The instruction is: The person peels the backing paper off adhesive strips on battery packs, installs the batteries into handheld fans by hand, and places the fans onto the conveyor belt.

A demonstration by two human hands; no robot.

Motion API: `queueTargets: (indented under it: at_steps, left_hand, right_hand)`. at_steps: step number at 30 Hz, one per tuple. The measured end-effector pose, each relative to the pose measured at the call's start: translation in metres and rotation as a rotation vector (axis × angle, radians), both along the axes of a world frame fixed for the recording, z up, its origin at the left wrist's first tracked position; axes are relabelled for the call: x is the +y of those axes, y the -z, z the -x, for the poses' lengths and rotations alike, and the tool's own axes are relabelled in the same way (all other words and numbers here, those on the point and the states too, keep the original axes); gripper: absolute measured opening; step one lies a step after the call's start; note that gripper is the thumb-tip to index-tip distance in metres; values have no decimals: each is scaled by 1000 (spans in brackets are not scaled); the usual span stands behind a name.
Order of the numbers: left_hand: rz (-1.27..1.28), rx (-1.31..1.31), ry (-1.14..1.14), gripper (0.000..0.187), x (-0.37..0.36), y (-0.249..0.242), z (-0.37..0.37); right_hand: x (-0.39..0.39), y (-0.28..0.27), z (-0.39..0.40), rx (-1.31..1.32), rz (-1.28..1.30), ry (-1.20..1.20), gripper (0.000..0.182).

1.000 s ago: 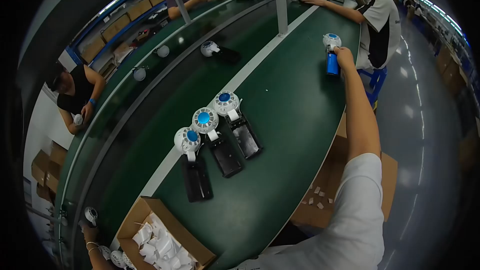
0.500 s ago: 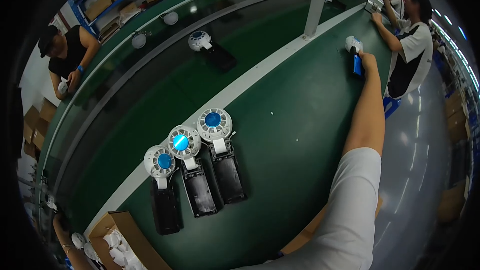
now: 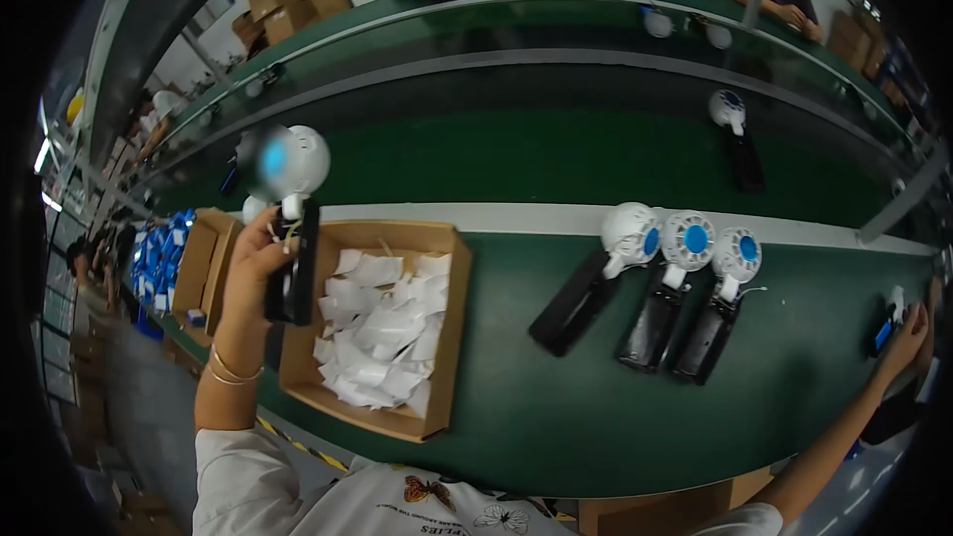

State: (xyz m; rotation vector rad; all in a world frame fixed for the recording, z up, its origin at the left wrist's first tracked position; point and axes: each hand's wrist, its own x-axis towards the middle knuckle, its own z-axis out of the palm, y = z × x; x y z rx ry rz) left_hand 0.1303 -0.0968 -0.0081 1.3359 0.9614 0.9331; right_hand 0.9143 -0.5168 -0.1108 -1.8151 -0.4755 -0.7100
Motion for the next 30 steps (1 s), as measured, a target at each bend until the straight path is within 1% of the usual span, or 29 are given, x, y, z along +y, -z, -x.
queueTargets:
  at_steps: [1,2,3,5,6,7,8,9,11,13,14,15,17,18,20,21,22,23,24,25,27,28,29,30]
  left_hand:
    - [-11,-6,-23,31,-14,2,-3]
    - [-48,-41,-30,35,-26,12,-5]
    - [-94,-16,4,39,-38,13,-8]
    - [-36,-74,151,39,-49,14,-10]
    - [-84,-76,184,41,-53,18,-11]
    - [-134,-81,219,43,-57,23,-12]
    - [-212,-76,234,42,-60,29,-13]
    - [-222,-87,285,42,-61,32,-12]
    - [-232,-90,359,41,-67,30,-7]
    - [-285,37,381,43,-69,26,1]
    - [-315,64,375,45,-65,26,6]
    - [-309,60,364,45,-61,27,13]
    - [-554,240,391,49,-54,29,24]
    - [-464,203,446,60,-57,14,32]
    - [-390,158,435,69,-49,7,59]
    - [-473,160,300,66,-41,10,78]
    - [-633,283,124,55,-29,10,99]
    - [-746,393,-99,45,-13,16,122]
    - [-768,540,-301,41,2,16,144]
    - [-798,747,-411,38,25,19,181]
    - [-860,1182,-576,41,62,44,268]
    - [-783,1290,-478,43,79,66,330]
    - [-701,1397,-385,44,87,83,369]
    - [-478,1490,-210,46,78,79,362]
  right_hand:
    - [32,-17,34,55,-87,-201,40]
    - [85,-44,126,-9,8,-292,38]
    - [139,-72,219,-74,95,-389,36]
    - [205,-92,362,112,170,-864,33]
    - [227,-94,424,215,158,-1047,33]
    - [243,-96,472,393,176,-1312,41]
    - [257,-86,500,314,281,-1488,52]
    - [266,-91,531,472,402,-1585,61]
    - [287,-94,580,680,545,-1672,65]
    - [307,-73,610,640,435,-1723,63]
    - [312,-72,622,641,357,-1722,62]
    - [314,-78,630,643,370,-1729,62]
    - [315,-93,643,591,241,-1733,60]
    - [313,-93,639,548,399,-1689,58]
    - [316,-86,629,533,327,-1637,56]
    - [318,-86,625,520,302,-1590,55]
    - [320,-87,620,506,279,-1543,53]
    - [320,-89,611,451,343,-1466,52]
    - [320,-89,608,424,309,-1422,53]
    - [319,-91,604,423,306,-1385,53]
    - [316,-92,596,379,363,-1340,54]
    - [316,-91,593,379,353,-1353,57]
    - [317,-89,589,383,348,-1340,57]
    - [317,-87,586,443,347,-1349,60]
